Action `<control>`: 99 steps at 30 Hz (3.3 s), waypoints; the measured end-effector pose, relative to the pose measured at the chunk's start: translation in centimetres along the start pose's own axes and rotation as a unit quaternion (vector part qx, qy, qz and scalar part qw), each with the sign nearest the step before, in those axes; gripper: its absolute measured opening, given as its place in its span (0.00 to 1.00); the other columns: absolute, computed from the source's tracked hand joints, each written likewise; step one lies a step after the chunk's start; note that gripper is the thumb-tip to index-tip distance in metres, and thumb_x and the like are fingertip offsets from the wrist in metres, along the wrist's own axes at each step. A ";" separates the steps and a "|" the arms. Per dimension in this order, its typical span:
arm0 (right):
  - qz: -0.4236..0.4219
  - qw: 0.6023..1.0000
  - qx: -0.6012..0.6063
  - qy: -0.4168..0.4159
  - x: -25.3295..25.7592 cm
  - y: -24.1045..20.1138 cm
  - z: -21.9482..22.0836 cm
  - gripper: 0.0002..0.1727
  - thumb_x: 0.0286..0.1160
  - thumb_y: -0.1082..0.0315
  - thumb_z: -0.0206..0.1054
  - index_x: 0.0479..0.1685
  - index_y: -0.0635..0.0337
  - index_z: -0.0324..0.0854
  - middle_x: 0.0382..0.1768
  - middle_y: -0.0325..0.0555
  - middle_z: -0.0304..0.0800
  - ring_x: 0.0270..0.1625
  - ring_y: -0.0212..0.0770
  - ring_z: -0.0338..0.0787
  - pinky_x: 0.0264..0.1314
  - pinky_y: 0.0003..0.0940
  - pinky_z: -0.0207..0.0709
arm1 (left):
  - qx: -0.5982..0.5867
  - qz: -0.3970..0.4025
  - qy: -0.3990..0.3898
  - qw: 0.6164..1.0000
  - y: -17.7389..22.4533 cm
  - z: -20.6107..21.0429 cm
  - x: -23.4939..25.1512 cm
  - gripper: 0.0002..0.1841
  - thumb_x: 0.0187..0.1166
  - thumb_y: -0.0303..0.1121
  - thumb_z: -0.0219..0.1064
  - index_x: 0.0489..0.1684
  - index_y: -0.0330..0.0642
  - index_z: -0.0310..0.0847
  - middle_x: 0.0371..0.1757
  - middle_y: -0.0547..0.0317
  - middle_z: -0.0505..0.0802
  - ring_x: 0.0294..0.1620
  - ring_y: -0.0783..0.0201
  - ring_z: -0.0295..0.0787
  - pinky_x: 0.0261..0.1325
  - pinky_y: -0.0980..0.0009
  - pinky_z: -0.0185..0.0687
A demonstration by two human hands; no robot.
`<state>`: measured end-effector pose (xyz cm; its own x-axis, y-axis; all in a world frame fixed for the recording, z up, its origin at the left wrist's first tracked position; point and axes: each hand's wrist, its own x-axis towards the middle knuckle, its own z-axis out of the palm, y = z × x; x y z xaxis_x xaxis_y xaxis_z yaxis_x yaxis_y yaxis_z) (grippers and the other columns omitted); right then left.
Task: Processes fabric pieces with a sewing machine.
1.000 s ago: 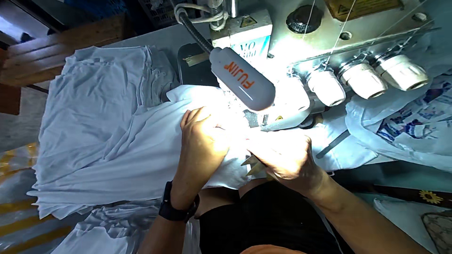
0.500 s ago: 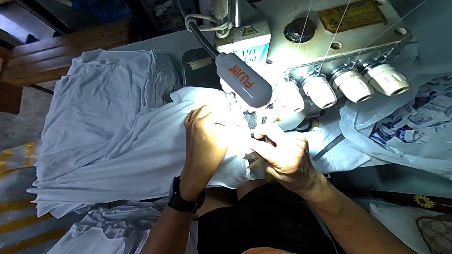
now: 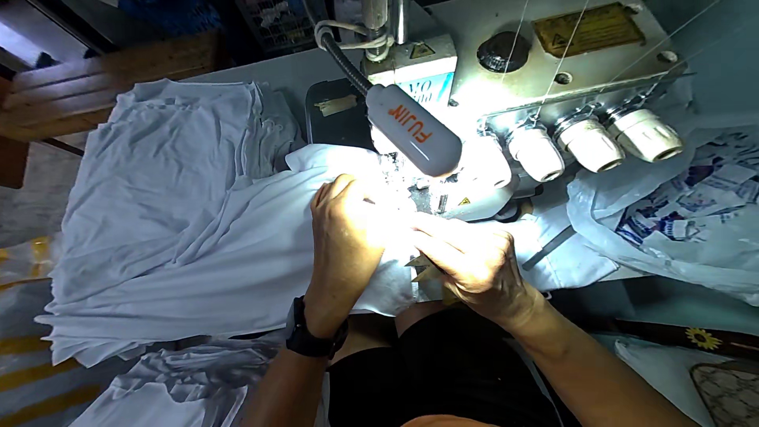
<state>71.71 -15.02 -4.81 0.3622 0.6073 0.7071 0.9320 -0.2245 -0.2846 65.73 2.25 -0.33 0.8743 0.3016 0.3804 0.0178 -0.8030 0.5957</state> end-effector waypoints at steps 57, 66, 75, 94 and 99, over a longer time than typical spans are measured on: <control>0.223 0.974 0.032 -0.013 -2.0 -1.0 -2.2 0.34 0.71 0.34 0.65 0.21 0.60 0.83 0.13 0.41 0.75 0.16 0.37 0.73 0.21 0.37 0.62 | 0.071 -0.048 0.054 0.995 -1.3 -1.9 -2.5 0.12 0.79 0.29 0.67 0.51 0.30 0.90 0.62 0.42 0.92 0.63 0.47 0.90 0.66 0.49 0.82; 0.205 0.975 -0.043 -0.079 2.2 -2.9 -1.7 0.14 0.80 0.70 0.65 0.52 0.75 0.85 0.44 0.67 0.87 0.33 0.61 0.89 0.31 0.53 0.80 | -0.027 -0.030 -0.054 0.998 -7.0 -5.3 2.6 0.32 0.78 0.41 0.71 0.77 0.29 0.74 0.86 0.29 0.68 0.89 0.38 0.59 0.86 0.40 0.57; 0.196 0.970 -0.100 -0.102 4.1 -4.4 -0.8 0.13 0.81 0.71 0.62 0.49 0.75 0.86 0.42 0.70 0.88 0.38 0.68 0.91 0.34 0.58 0.80 | -0.139 0.041 -0.075 0.987 -4.9 -10.0 -1.6 0.03 0.79 0.17 0.56 0.42 0.30 0.74 0.50 0.51 0.91 0.46 0.73 0.87 0.51 0.76 0.82; 0.389 0.845 0.336 -0.148 7.7 -5.1 -0.3 0.08 0.79 0.67 0.68 0.32 0.56 0.86 0.22 0.30 0.79 0.22 0.21 0.73 0.28 0.20 0.67 | -0.084 0.084 -0.115 0.986 -1.6 -10.4 -3.8 0.26 0.71 0.12 0.62 0.72 0.29 0.80 0.74 0.45 0.85 0.60 0.62 0.89 0.58 0.72 0.84; 0.404 0.825 0.366 -0.150 8.2 -5.4 0.1 0.07 0.80 0.68 0.69 0.32 0.57 0.86 0.21 0.31 0.79 0.20 0.22 0.73 0.24 0.19 0.65 | -0.064 0.102 -0.118 0.986 -1.6 -10.3 -3.8 0.27 0.69 0.11 0.62 0.72 0.28 0.79 0.75 0.43 0.85 0.63 0.60 0.88 0.63 0.71 0.82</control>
<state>69.62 -8.68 2.47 0.7386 0.6709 -0.0657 0.0908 -0.1956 -0.9765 57.36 7.66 4.57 0.9423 0.0008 0.3348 -0.2174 -0.7590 0.6137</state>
